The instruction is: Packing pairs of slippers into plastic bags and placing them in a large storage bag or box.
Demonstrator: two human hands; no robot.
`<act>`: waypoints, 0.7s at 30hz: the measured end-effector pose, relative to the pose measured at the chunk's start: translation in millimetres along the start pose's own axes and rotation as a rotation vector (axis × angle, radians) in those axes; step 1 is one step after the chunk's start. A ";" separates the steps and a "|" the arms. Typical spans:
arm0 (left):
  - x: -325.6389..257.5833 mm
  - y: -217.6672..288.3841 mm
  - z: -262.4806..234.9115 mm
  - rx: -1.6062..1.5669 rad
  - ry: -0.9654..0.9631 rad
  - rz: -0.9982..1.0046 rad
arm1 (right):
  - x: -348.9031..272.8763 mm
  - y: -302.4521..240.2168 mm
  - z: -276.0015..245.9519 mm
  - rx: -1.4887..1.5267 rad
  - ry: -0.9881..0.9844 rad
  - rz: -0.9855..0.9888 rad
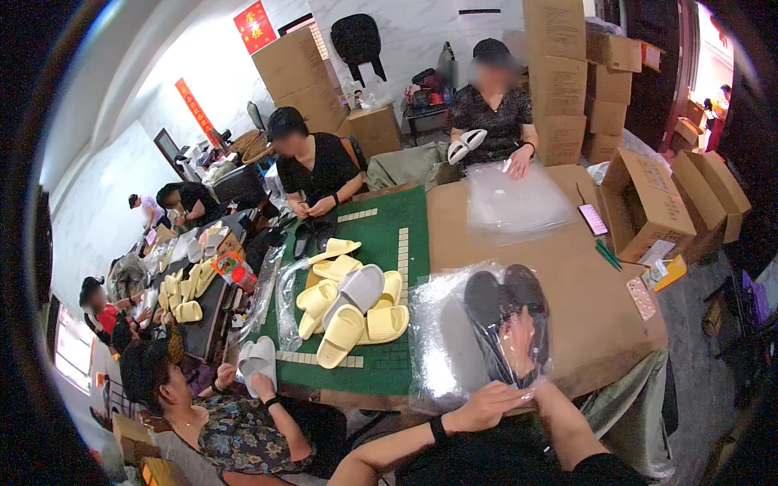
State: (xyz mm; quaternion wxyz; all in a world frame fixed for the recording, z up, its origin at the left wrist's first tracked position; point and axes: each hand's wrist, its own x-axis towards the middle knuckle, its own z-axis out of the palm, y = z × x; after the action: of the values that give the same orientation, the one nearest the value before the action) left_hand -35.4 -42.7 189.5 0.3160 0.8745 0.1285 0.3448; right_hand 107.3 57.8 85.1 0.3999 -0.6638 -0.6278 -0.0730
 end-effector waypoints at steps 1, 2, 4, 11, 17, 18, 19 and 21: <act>-1.7 0.6 -1.7 -0.003 0.047 -0.001 | -2.3 3.5 -0.5 0.005 -0.007 -0.003; -6.8 -1.3 -3.2 0.002 0.054 -0.014 | 1.7 -4.0 -11.2 -0.012 -0.138 0.105; -14.2 -4.2 -5.7 -0.006 0.036 0.008 | -2.5 4.2 -16.7 -0.055 -0.307 0.246; -77.4 -82.8 -46.1 0.246 0.463 -0.472 | -34.5 75.9 -55.1 -0.158 -0.232 0.089; -155.4 -155.1 -134.3 0.591 0.850 -1.361 | 8.6 131.0 -101.6 -0.404 -0.317 0.048; -180.6 -171.3 -139.5 0.636 1.031 -1.336 | 10.2 158.4 -104.6 -0.394 -0.250 -0.029; -177.6 -175.8 -149.0 0.682 1.101 -1.466 | 7.8 187.7 -110.6 -0.401 -0.184 -0.091; -186.9 -176.9 -171.1 0.600 1.134 -1.635 | -3.8 205.0 -118.6 -0.408 -0.122 -0.150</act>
State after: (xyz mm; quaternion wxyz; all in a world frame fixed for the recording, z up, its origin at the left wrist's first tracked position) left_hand -290.0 89.6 74.8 0.1159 0.2727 0.8926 0.3398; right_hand 337.3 3.2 72.2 0.2121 -0.6857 -0.6705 -0.1877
